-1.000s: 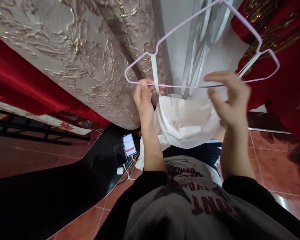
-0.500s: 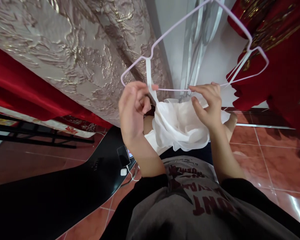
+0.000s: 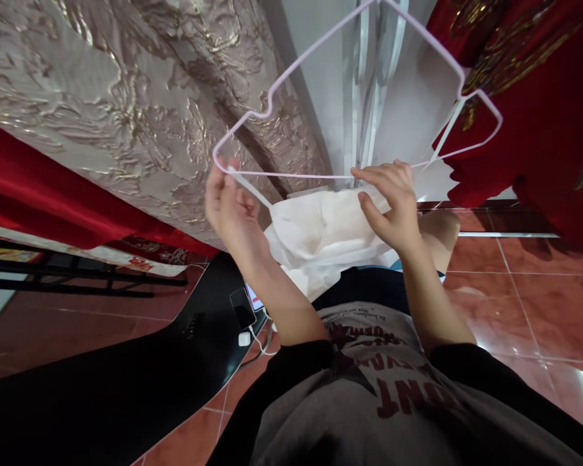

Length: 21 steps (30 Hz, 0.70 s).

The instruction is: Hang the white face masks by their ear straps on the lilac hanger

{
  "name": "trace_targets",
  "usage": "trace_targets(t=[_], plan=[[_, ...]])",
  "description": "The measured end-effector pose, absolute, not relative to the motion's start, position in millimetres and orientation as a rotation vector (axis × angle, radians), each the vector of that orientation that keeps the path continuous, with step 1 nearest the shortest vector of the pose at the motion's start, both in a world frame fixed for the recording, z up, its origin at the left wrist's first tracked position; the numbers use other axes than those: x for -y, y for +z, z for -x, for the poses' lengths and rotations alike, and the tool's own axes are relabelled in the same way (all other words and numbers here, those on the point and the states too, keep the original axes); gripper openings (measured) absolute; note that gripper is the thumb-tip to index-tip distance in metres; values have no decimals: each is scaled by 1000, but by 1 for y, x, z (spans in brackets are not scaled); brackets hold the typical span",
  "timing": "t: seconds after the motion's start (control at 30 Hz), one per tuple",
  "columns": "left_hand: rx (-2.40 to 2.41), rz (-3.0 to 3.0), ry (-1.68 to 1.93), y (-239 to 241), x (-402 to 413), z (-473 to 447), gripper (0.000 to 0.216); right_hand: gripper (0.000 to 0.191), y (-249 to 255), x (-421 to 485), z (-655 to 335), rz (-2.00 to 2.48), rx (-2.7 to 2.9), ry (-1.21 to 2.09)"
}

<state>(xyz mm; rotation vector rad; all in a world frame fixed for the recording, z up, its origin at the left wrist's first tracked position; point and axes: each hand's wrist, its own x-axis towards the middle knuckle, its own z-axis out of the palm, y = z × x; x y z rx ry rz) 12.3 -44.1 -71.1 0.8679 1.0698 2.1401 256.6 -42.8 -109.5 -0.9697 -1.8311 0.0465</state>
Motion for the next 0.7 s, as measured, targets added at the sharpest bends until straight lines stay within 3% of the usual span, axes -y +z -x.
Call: trace_targets(t=[0.1, 0.23, 0.37, 0.57, 0.7], plan=[[-973, -969, 1921, -75, 49, -29, 19, 37, -107, 47, -250, 956, 1827, 53], [-770, -953, 1949, -68, 51, -49, 20, 34, -99, 56, -252, 919, 1788, 91], [-713, -938, 1917, -68, 50, -52, 26, 32, -103, 56, -279, 953, 1272, 110], [-703, -971, 1943, -75, 46, -51, 28, 22, -117, 41, -312, 1105, 1028, 606], [-703, -989, 1954, -75, 47, -51, 28, 16, -113, 41, -302, 1095, 1054, 603]])
